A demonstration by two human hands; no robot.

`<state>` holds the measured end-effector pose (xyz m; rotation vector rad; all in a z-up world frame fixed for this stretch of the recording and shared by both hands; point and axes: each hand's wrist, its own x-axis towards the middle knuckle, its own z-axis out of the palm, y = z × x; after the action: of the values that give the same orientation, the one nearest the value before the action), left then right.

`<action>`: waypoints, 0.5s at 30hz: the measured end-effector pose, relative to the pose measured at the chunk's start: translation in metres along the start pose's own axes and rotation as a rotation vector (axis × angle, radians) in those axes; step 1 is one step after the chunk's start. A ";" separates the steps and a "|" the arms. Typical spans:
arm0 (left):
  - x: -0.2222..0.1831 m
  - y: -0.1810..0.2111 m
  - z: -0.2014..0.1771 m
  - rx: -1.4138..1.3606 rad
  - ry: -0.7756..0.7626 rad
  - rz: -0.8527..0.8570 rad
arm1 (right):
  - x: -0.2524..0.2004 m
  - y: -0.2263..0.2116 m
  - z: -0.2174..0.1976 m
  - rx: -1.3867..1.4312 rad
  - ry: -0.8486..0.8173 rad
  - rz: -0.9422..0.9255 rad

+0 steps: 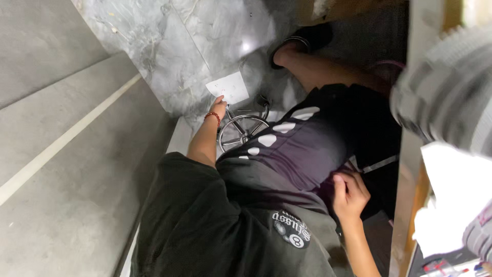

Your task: The person picks up containers of paint from a box on the floor, opens them, and squeezes green paint into a small cup already containing red and blue paint before using a brush to stir the colors together.

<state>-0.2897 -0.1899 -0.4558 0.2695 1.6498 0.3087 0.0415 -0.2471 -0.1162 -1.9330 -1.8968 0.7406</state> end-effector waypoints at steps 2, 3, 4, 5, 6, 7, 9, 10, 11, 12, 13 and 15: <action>-0.006 0.014 0.003 0.024 0.096 0.129 | -0.002 0.014 -0.002 -0.012 -0.010 0.085; -0.011 0.027 0.001 0.000 0.098 0.105 | -0.002 0.021 -0.003 -0.019 -0.013 0.115; -0.018 0.041 -0.002 -0.018 0.093 0.084 | -0.006 0.026 -0.004 -0.029 -0.009 0.151; -0.025 0.057 -0.006 -0.036 0.088 0.062 | -0.009 0.032 -0.003 0.001 -0.010 0.193; -0.032 0.074 -0.011 0.013 0.073 0.048 | -0.011 0.038 -0.002 0.031 -0.007 0.234; -0.039 0.089 -0.015 0.062 0.058 0.034 | -0.014 0.045 -0.002 0.062 -0.003 0.275; -0.046 0.115 -0.023 0.185 0.005 0.032 | -0.022 0.058 -0.001 0.032 0.028 0.411; -0.047 0.125 -0.023 0.250 -0.035 0.040 | -0.024 0.064 -0.001 0.013 0.049 0.476; -0.047 0.129 -0.025 0.268 -0.066 -0.016 | -0.026 0.068 -0.001 0.095 0.076 0.500; -0.047 0.129 -0.026 0.281 -0.096 -0.079 | -0.028 0.071 -0.003 0.174 0.096 0.521; -0.046 0.130 -0.026 0.310 -0.101 -0.067 | -0.029 0.074 -0.005 0.253 0.116 0.541; -0.045 0.130 -0.029 0.367 -0.107 -0.052 | -0.033 0.075 -0.010 0.277 0.151 0.528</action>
<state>-0.3152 -0.0859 -0.3646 0.5092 1.5978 -0.0511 0.1094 -0.2832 -0.1472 -2.2445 -1.1278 0.9101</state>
